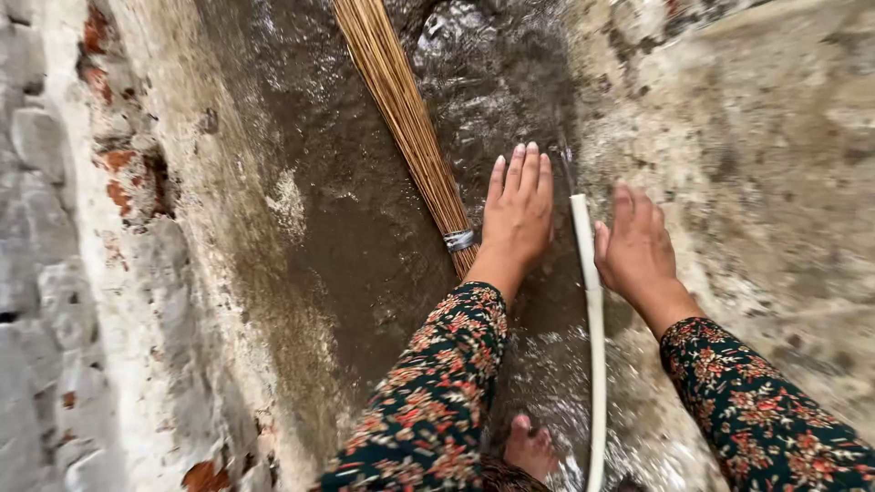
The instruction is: Washing an outdoor concrete passage with a water hose and a stick broom.
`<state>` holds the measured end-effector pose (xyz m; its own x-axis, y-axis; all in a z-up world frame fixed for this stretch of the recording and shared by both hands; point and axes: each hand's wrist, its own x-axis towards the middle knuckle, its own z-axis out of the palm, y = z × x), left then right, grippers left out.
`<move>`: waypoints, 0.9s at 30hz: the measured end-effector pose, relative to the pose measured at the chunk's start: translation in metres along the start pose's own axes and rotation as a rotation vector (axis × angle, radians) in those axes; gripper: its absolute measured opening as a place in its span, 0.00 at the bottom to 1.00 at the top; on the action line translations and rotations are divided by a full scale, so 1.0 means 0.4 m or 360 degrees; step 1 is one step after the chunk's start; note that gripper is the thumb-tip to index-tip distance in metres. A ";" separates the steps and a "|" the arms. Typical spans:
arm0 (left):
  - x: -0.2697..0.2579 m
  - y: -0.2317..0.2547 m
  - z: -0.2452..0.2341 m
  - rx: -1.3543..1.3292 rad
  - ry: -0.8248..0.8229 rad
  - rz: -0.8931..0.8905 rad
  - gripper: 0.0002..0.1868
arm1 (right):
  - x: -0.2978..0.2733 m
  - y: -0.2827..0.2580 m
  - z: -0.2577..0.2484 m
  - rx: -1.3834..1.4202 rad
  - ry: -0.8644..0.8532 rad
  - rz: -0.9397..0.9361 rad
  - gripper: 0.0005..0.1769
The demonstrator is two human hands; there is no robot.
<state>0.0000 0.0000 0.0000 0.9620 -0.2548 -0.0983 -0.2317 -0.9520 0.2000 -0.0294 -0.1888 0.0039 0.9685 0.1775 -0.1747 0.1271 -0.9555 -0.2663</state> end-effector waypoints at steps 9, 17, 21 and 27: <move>0.028 -0.085 0.107 0.0090 -0.0390 -0.0711 0.54 | -0.011 0.040 0.262 0.0122 -0.0224 0.0381 0.23; -0.011 -0.194 0.102 -0.0592 0.0125 -0.1461 0.60 | -0.096 -0.042 0.167 0.0842 -0.0156 0.0488 0.18; -0.097 -0.230 0.044 -0.0838 0.0283 -0.1184 0.52 | -0.123 -0.043 0.184 0.0775 -0.0058 0.0446 0.16; -0.420 -0.239 0.071 -0.0633 0.0002 -0.0969 0.38 | -0.141 -0.063 0.148 0.0735 -0.0080 0.0443 0.16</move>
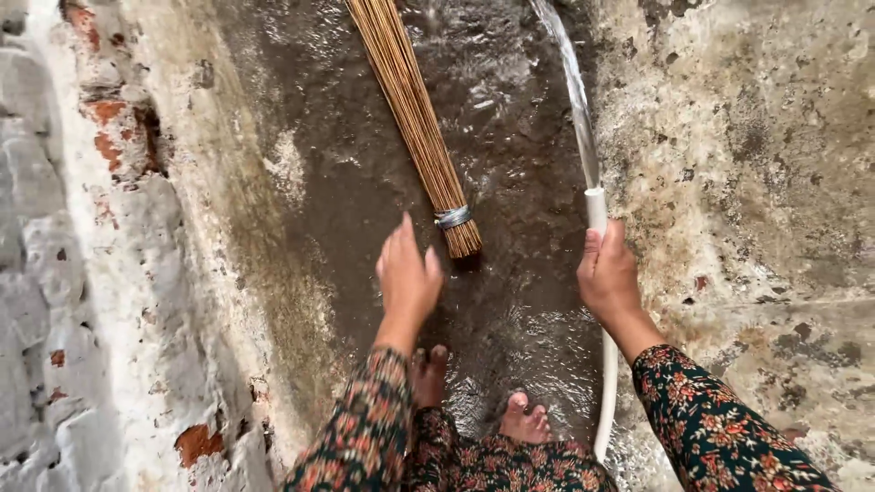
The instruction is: Washing an outdoor concrete passage with a water hose and a stick broom.
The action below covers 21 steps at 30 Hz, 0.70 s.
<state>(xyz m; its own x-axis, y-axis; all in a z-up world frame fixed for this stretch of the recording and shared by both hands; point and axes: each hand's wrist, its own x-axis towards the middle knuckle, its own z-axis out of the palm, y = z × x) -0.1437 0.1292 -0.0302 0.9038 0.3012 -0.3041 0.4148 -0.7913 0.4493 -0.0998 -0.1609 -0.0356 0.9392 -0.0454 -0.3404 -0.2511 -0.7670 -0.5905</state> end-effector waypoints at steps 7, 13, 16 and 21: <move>-0.037 0.014 -0.004 0.0101 -0.0064 0.0205 0.34 | -0.010 -0.023 0.016 -0.0055 -0.0014 0.0015 0.17; 0.048 0.115 0.046 0.0220 -0.0030 0.0229 0.36 | 0.009 -0.023 0.021 0.0019 0.0081 0.0034 0.16; 0.034 0.134 0.021 0.0262 -0.0139 0.0179 0.38 | 0.014 -0.003 0.012 0.0041 0.0213 -0.0074 0.15; -0.015 0.099 -0.020 0.0485 -0.0384 0.0102 0.41 | 0.008 -0.016 -0.045 0.0044 0.0050 0.0053 0.15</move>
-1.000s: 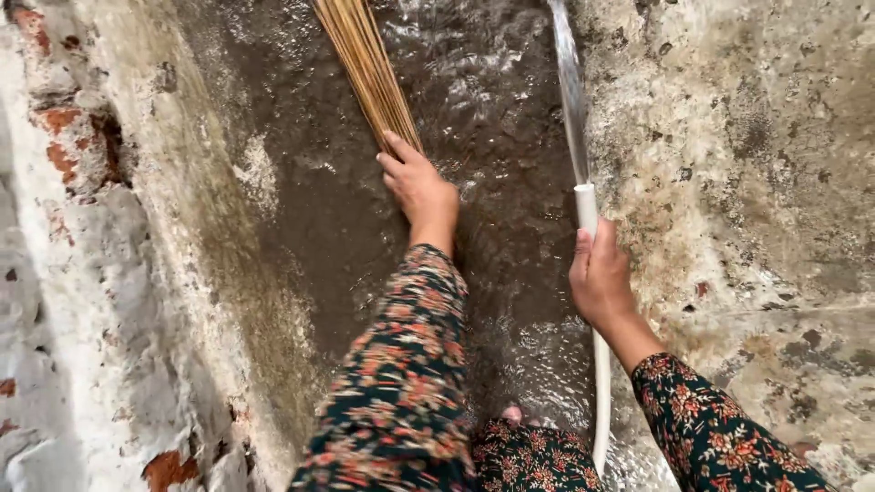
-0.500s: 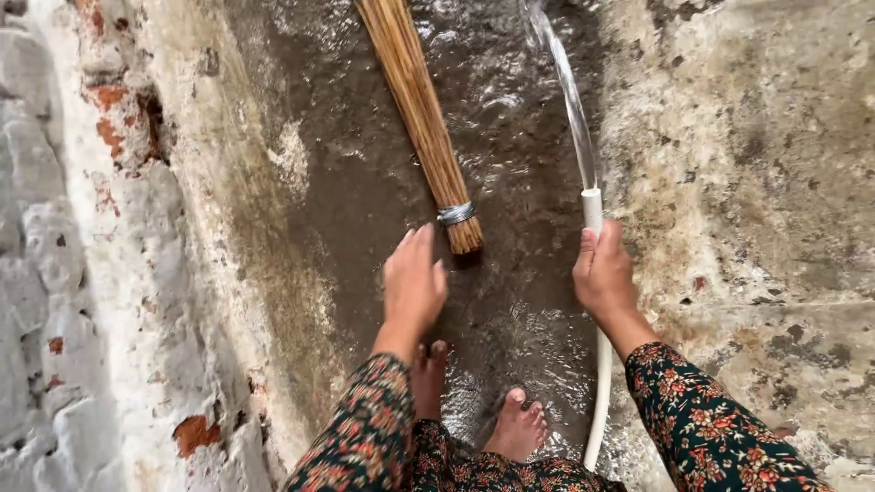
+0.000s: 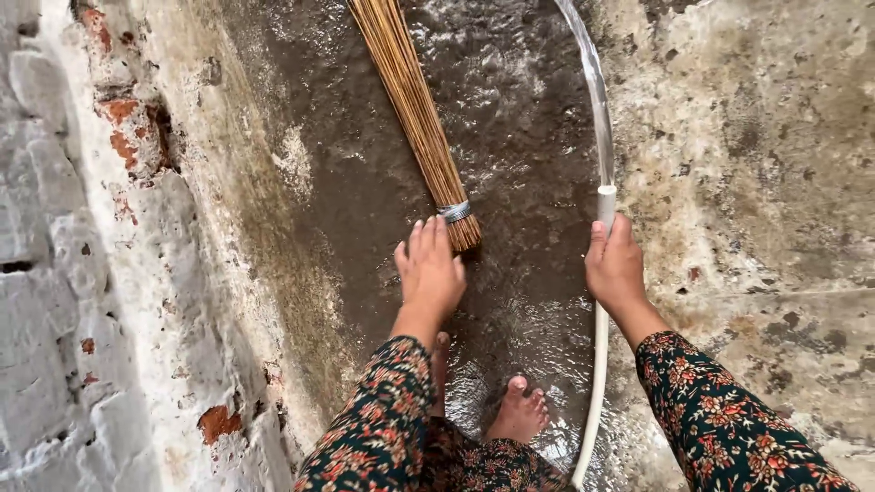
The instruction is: Washing an outdoor concrete passage with a water hose and a stick broom.
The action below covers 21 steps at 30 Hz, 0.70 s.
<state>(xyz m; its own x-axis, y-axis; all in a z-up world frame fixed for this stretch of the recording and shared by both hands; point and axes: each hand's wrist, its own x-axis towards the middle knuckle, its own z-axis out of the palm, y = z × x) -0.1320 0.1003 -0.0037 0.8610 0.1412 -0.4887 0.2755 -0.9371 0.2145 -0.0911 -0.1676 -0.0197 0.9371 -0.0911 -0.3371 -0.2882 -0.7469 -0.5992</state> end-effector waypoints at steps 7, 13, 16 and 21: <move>-0.093 -0.042 0.011 0.0316 -0.0193 0.0093 0.41 | 0.021 0.072 0.008 -0.0067 0.0063 -0.0186 0.16; -0.043 -0.045 0.044 0.0140 0.0029 0.0051 0.40 | 0.028 0.075 0.039 -0.0048 0.0040 -0.0030 0.15; -0.021 -0.032 0.060 -0.0132 0.0177 0.0003 0.38 | 0.036 0.095 0.061 -0.0115 0.0145 -0.0152 0.14; -0.084 -0.083 0.128 -0.0111 0.0163 0.0155 0.40 | 0.010 0.033 0.061 0.0048 0.0142 0.0224 0.18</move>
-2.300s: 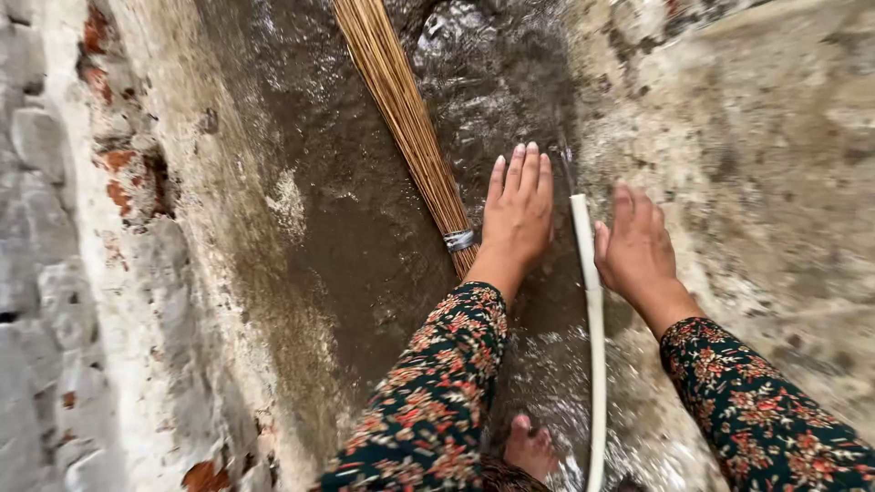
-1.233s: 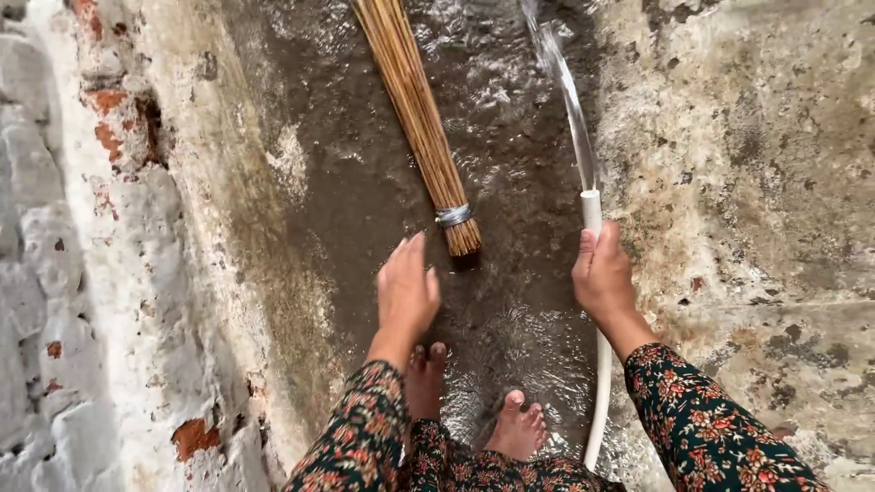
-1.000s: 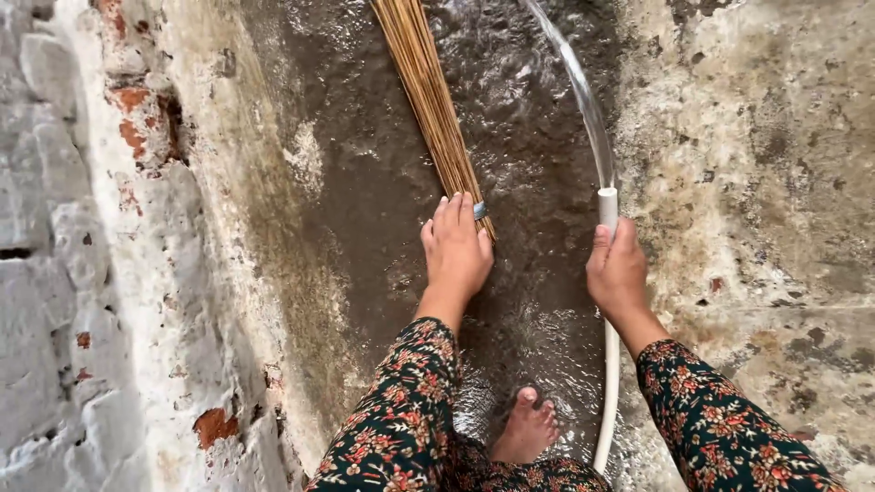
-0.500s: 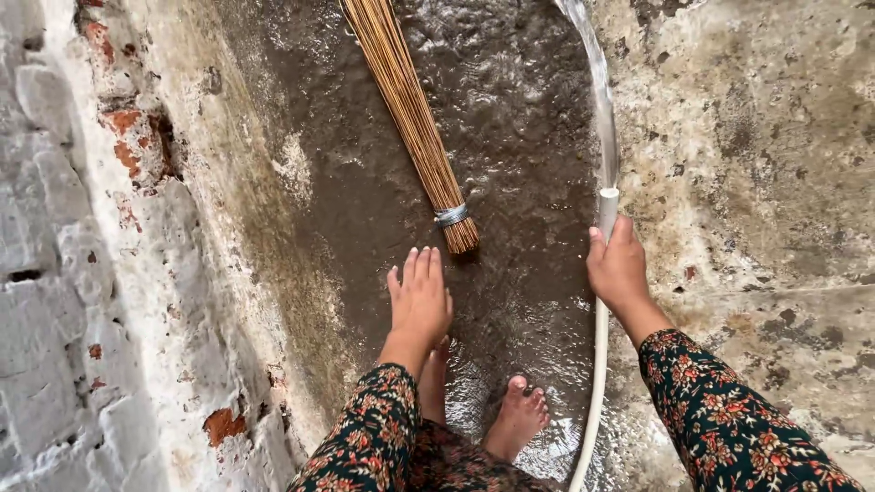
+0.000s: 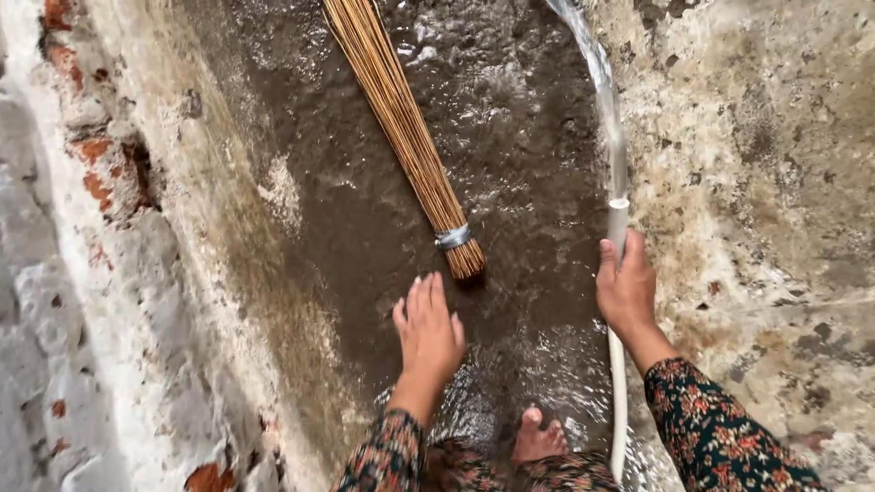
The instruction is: Washing an outdoor concrete passage with a water hose and a stick broom.
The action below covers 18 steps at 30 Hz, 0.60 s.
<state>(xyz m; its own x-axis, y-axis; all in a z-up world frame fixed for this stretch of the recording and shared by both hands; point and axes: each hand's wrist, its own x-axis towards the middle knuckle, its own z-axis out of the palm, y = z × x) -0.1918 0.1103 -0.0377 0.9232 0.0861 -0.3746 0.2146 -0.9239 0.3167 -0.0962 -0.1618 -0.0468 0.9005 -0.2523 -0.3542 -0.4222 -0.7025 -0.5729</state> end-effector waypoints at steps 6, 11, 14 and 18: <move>-0.086 -0.055 0.026 -0.0268 0.0078 0.0291 0.38 | 0.012 0.085 0.068 0.0289 0.0338 -0.0392 0.26; 0.085 -0.170 0.098 -0.0344 0.0111 0.0201 0.31 | 0.061 0.156 0.102 0.0367 0.0548 -0.0293 0.30; 0.254 -0.118 0.056 -0.0470 0.0289 0.0206 0.36 | 0.109 0.194 0.103 0.0441 0.0581 -0.0193 0.34; 0.458 0.041 -0.082 -0.0795 0.0429 -0.0310 0.63 | 0.197 0.191 0.085 0.0568 0.0465 -0.0112 0.37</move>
<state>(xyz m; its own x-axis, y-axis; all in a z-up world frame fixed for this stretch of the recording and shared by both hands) -0.0087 0.1232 -0.0728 0.8862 0.3880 -0.2532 0.4514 -0.6003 0.6602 -0.0612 -0.2126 -0.1436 0.8981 -0.4254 -0.1117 -0.3227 -0.4648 -0.8245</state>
